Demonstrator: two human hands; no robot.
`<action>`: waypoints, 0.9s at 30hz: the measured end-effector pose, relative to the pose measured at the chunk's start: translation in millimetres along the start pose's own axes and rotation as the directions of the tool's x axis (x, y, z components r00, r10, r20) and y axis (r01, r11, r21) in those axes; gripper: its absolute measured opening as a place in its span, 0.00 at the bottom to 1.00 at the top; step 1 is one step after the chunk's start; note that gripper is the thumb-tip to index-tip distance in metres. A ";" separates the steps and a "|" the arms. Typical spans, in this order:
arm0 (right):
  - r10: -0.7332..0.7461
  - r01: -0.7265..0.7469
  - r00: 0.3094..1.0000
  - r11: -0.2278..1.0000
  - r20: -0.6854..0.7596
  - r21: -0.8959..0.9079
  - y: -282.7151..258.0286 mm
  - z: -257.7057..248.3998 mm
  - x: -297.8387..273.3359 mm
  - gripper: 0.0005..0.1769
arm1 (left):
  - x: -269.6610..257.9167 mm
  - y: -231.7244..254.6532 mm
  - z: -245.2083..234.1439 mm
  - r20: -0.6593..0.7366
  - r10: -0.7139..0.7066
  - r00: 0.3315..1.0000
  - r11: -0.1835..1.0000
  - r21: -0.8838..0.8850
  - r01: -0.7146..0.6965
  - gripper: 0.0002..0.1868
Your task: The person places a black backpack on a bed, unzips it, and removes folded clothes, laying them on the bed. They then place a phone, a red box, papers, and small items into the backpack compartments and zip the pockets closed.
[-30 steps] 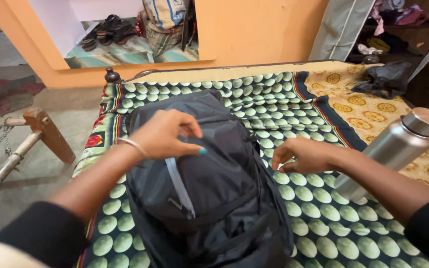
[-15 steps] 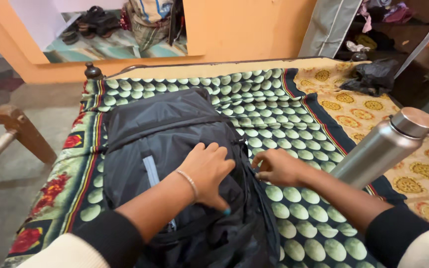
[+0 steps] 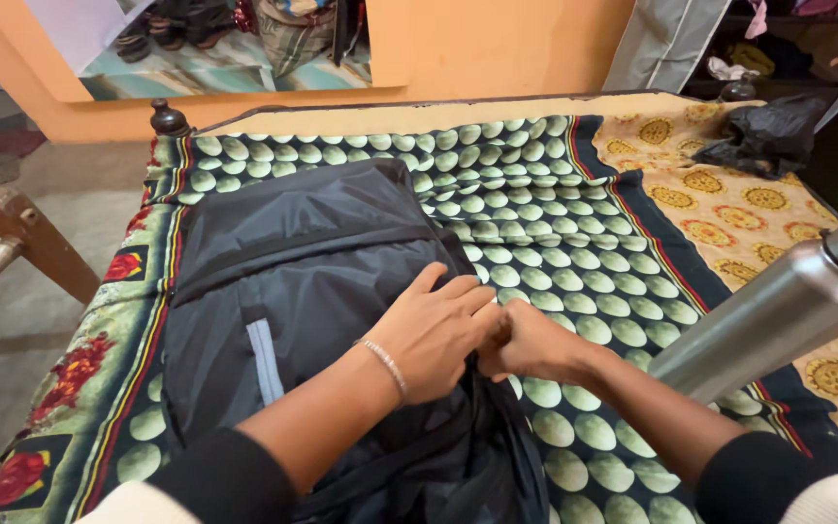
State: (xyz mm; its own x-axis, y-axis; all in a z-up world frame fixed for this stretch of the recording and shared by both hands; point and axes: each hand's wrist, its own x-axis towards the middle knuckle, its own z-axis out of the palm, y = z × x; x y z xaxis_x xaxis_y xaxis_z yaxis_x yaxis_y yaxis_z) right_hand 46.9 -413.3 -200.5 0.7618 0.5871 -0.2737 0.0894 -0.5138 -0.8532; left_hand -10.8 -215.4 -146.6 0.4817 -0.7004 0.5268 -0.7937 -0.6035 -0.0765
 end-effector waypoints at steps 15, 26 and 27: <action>-0.434 0.309 0.874 0.843 -0.219 -0.441 -24.6 2.4 -7.1 0.21 | -14.2 -5.7 -24.8 0.322 -0.009 0.947 0.999 0.050 -0.008 0.14; -0.382 0.185 0.912 0.706 -0.148 -0.684 -43.1 13.8 -21.9 0.10 | -21.6 -1.9 -35.2 0.374 -0.041 0.926 0.998 0.065 0.018 0.13; -0.351 0.163 0.925 0.715 -0.147 -0.680 -43.5 13.8 -23.7 0.10 | -21.5 -1.6 -34.6 0.378 -0.049 0.924 0.998 0.065 0.026 0.13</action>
State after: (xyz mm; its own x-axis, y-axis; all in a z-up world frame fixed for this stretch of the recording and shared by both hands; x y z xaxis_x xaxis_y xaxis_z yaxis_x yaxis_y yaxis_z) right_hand 16.1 -396.2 -163.0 0.7678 0.6309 0.1114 0.6240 -0.6971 -0.3531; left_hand -32.8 -186.2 -128.5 0.6246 -0.7621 0.1703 -0.7551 -0.6451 -0.1172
